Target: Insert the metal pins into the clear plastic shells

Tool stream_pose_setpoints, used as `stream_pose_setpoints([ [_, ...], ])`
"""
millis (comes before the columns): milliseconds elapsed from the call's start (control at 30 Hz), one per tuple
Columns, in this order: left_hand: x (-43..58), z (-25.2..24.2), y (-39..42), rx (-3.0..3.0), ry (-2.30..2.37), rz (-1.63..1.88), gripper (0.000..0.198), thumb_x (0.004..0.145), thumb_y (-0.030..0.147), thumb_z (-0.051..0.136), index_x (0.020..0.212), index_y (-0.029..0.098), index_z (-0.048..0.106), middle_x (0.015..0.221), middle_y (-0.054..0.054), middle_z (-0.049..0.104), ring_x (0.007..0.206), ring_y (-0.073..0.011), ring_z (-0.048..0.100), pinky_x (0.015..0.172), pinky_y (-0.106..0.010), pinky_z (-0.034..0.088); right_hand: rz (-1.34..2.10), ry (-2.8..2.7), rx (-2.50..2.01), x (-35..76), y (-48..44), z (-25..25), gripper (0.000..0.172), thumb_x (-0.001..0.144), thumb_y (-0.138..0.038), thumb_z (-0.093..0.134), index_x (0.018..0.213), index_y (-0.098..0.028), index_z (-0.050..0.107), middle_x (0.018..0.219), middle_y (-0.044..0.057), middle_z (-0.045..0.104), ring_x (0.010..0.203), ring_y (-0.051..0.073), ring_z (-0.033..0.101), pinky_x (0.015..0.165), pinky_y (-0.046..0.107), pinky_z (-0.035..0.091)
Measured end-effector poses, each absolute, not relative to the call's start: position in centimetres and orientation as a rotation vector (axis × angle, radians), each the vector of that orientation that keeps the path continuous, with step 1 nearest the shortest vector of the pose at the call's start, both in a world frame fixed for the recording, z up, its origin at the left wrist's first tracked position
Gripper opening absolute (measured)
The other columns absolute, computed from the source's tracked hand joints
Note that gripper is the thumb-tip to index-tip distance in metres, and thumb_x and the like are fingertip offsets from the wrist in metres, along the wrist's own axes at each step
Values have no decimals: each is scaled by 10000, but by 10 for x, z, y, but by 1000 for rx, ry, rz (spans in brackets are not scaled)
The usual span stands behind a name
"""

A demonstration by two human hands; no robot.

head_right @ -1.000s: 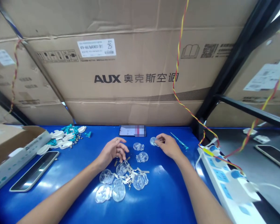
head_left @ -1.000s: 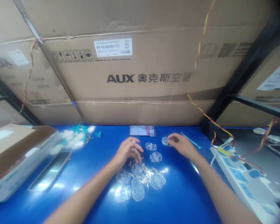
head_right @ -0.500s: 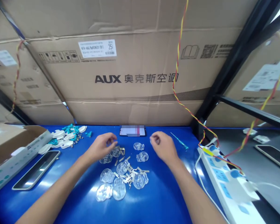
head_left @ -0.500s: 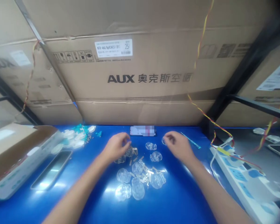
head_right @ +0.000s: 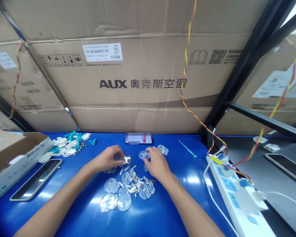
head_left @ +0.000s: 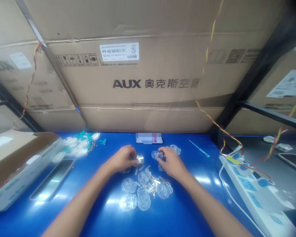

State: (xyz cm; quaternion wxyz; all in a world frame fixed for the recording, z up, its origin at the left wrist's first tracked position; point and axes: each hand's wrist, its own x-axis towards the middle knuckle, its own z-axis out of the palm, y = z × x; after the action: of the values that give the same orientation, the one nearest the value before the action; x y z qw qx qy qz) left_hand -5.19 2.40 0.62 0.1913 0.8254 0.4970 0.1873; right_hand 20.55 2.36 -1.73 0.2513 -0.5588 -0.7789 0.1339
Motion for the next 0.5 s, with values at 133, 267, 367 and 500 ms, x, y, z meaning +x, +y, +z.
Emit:
stream_pose_setpoints([
  [133,-52,4,25,2283,1398,555,275,722,421,683,830,177,616,796,-29,622,708,-162,541,626,-248,380,507,-2081,-1511,208,25,-18,262,756,-176,595,1017,-186,614,863,34,618,806,185,571,691,272,405],
  [267,-46,5,22,2342,1424,669,277,771,432,635,862,172,608,833,-41,604,752,-173,543,682,-272,411,500,-2140,-1440,208,25,-14,145,839,-221,509,771,-184,631,752,22,602,700,164,541,627,263,361],
  [367,-37,7,16,2358,1372,753,303,790,441,624,934,175,611,894,-55,605,820,-189,556,740,-294,431,459,-2166,-1416,208,25,-10,251,872,-263,485,662,-176,592,708,23,594,669,157,527,607,258,341],
  [500,-20,10,6,2377,1309,769,345,796,425,636,1040,184,610,956,-75,614,906,-216,559,804,-326,445,461,-2187,-1369,207,23,-4,260,868,-255,489,647,-176,600,687,19,606,672,157,535,616,258,342],
])
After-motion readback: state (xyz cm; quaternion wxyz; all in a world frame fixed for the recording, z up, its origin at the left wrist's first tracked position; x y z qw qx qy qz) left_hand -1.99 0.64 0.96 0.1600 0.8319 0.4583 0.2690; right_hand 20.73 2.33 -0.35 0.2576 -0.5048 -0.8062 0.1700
